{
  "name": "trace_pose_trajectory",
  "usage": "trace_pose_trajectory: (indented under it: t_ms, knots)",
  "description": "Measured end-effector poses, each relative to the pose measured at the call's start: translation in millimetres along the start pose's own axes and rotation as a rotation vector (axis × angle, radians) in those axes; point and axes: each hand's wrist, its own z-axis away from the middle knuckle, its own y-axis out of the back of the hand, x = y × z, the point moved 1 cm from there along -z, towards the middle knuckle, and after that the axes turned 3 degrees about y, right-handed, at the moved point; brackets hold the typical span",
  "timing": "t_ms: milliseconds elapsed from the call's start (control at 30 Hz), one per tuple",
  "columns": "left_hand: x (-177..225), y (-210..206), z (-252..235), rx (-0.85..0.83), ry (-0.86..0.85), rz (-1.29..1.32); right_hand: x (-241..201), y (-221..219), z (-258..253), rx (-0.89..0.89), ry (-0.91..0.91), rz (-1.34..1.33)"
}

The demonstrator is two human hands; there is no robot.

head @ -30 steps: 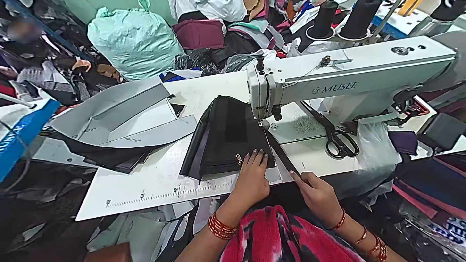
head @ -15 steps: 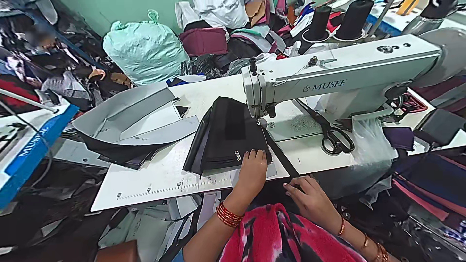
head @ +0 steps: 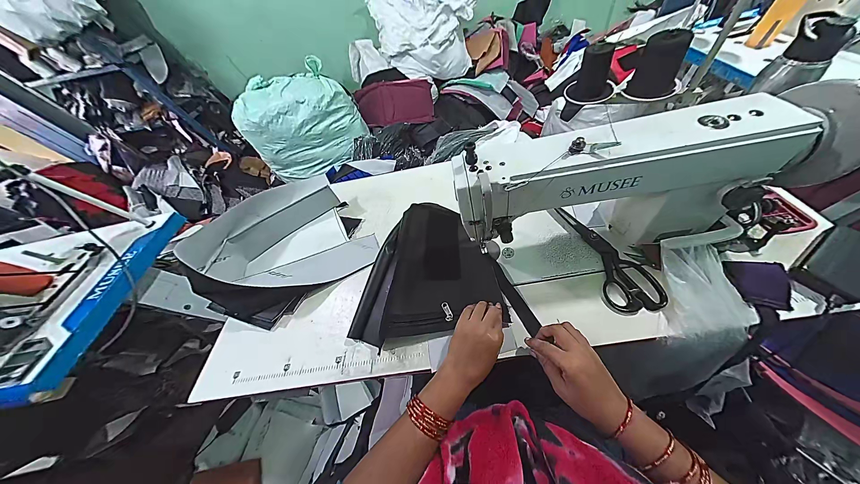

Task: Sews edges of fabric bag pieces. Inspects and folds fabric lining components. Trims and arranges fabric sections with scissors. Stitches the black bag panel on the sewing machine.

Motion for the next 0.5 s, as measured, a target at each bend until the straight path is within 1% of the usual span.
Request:
trace_pose_trajectory:
  t_ms: [67,133,200,300,333,400,500]
  knots:
    - [2.0,2.9,-2.6,-0.027,0.063,0.102,3.0,2.1,-4.0,0.019,-0.055,-0.028]
    - [8.3,9.2,-8.3,-0.102,0.180,0.186,6.8,4.1,-18.1,0.027,-0.147,-0.061]
    - [16.9,17.9,-19.1,-0.279,0.325,0.216,12.6,2.2,-41.3,-0.039,-0.285,-0.104]
    - [22.6,34.7,-51.3,-0.686,0.564,0.204,24.7,-12.9,-87.1,-0.267,-0.499,-0.179]
    - [22.4,37.7,-61.4,-0.778,0.616,0.194,26.5,-19.3,-101.9,-0.335,-0.546,-0.191]
    - [22.9,39.9,-76.2,-0.891,0.670,0.160,24.5,-29.6,-124.3,-0.430,-0.603,-0.194]
    - [24.1,38.6,-88.3,-0.952,0.689,0.125,20.9,-35.2,-138.0,-0.453,-0.647,-0.199]
